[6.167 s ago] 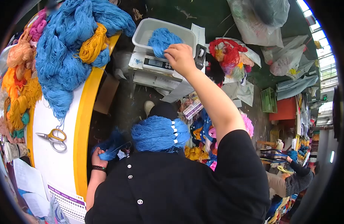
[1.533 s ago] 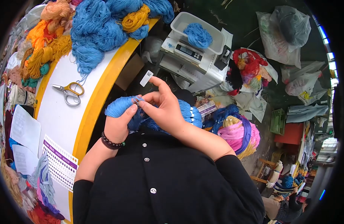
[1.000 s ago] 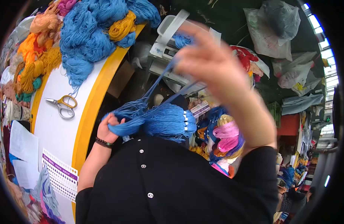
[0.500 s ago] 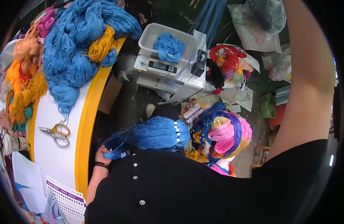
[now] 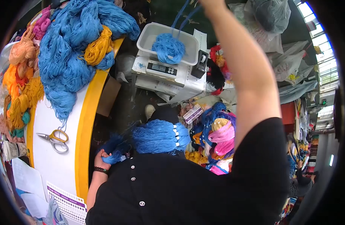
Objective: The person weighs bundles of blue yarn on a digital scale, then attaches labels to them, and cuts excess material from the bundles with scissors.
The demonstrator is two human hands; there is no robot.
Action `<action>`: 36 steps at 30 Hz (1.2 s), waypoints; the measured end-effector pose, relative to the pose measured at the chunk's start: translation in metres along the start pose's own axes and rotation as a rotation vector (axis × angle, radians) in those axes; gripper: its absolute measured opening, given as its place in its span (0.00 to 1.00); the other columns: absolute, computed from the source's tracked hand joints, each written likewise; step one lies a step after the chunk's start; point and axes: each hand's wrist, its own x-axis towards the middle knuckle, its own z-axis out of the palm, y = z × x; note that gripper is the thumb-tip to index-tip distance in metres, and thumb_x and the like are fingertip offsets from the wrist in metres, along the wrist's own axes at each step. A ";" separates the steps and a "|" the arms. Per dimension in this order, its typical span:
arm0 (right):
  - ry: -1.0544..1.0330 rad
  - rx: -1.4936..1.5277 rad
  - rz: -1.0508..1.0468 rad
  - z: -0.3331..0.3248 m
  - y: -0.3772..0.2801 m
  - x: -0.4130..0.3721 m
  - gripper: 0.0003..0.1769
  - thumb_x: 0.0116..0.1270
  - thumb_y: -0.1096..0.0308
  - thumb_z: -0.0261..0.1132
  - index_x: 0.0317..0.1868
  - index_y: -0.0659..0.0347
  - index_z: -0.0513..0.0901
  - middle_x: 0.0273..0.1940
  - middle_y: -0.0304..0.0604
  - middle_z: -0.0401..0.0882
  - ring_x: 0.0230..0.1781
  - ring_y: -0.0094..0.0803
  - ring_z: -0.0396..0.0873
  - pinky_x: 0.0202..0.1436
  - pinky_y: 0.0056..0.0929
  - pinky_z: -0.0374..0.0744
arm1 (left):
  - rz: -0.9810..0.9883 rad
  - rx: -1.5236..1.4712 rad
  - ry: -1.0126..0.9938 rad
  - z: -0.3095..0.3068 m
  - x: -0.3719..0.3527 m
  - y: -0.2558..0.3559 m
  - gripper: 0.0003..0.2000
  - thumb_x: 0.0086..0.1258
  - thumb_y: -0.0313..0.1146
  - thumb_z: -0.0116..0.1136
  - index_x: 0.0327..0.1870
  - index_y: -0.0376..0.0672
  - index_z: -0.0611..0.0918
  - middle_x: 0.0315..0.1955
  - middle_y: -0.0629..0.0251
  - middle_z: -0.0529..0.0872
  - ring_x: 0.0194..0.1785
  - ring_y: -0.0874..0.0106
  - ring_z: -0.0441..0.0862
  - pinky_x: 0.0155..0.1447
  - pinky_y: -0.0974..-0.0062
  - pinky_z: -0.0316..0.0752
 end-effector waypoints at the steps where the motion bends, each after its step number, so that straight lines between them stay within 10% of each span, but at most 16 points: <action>1: -0.148 -0.201 0.117 -0.003 0.017 -0.016 0.07 0.57 0.77 0.60 0.36 0.61 0.73 0.23 0.38 0.70 0.23 0.31 0.72 0.30 0.31 0.75 | -0.002 -0.002 -0.005 0.000 0.000 -0.001 0.03 0.70 0.30 0.51 0.34 0.46 0.72 0.15 0.75 0.65 0.19 0.78 0.66 0.48 0.67 0.71; 5: -0.594 -0.502 -0.059 -0.012 0.125 -0.147 0.33 0.58 0.74 0.63 0.66 0.52 0.66 0.34 0.47 0.81 0.35 0.39 0.81 0.43 0.33 0.78 | 0.015 0.044 -0.013 0.001 -0.003 -0.003 0.07 0.69 0.31 0.51 0.28 0.48 0.71 0.13 0.77 0.65 0.17 0.79 0.66 0.50 0.71 0.70; 36: -0.530 -0.715 -0.153 -0.053 0.096 -0.243 0.45 0.49 0.69 0.72 0.68 0.57 0.60 0.48 0.47 0.78 0.51 0.47 0.75 0.54 0.43 0.71 | 0.026 0.045 -0.026 0.005 -0.013 -0.005 0.03 0.67 0.29 0.52 0.32 0.46 0.73 0.15 0.76 0.67 0.18 0.78 0.67 0.50 0.68 0.71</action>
